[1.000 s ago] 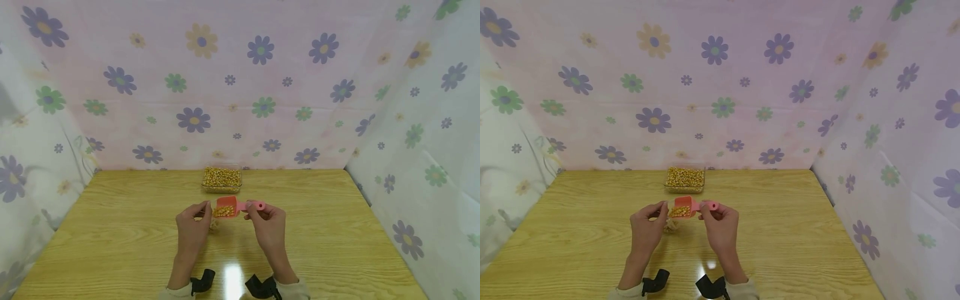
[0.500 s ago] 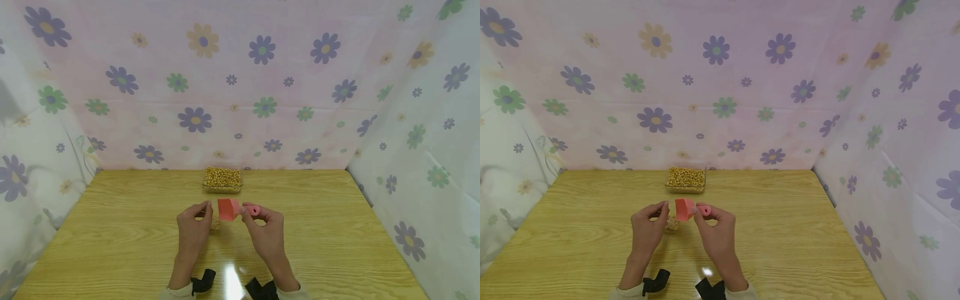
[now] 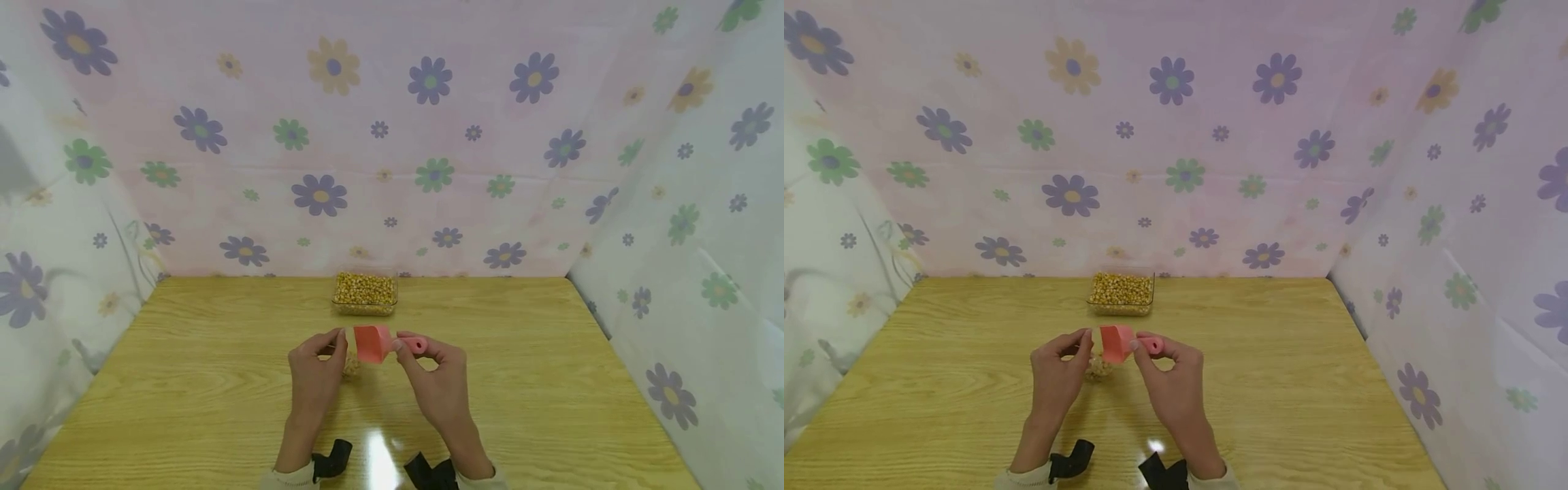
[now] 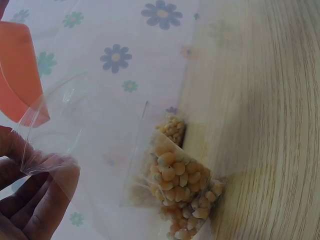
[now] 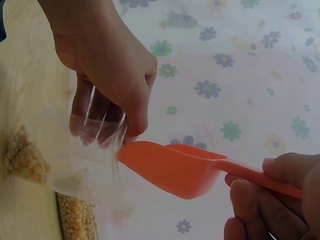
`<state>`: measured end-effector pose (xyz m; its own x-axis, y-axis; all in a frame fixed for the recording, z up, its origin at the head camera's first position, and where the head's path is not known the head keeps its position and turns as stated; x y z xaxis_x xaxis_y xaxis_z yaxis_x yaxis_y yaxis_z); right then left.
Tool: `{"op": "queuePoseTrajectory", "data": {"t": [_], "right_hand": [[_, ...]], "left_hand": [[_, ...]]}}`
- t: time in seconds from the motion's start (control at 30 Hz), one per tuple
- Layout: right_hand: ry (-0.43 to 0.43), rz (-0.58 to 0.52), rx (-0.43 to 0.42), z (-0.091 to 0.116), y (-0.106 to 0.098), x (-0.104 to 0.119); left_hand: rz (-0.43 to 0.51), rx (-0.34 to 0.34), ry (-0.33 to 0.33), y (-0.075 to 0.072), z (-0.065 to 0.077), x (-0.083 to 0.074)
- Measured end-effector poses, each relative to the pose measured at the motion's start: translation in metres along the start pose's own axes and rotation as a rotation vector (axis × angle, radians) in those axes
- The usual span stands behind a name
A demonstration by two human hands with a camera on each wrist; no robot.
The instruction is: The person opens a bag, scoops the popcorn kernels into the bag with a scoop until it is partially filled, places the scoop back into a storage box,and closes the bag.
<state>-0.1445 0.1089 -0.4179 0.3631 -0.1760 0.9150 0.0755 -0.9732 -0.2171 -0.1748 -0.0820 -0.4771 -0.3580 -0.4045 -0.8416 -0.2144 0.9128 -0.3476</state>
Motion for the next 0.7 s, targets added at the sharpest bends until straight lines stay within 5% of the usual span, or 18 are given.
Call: {"op": "queuePoseTrajectory", "data": {"t": [0.47, 0.7], "right_hand": [[0.007, 0.009, -0.145, -0.006, -0.017, -0.007], [0.010, 0.051, -0.220, -0.027, -0.025, -0.027]], "left_hand": [[0.074, 0.016, -0.043, -0.003, -0.001, -0.001], [0.136, 0.023, -0.054, -0.002, 0.000, 0.002]]}}
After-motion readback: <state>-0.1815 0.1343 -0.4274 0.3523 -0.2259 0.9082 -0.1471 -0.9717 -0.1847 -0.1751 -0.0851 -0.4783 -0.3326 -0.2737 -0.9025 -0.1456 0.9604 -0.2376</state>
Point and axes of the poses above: each hand's wrist, its own z-axis away from the middle knuckle, its own y-axis out of the palm, x = y × z, the point moved 2 cm from there along -z, towards the middle knuckle, and after that the axes turned 13 degrees about x, right-handed, at the moved point
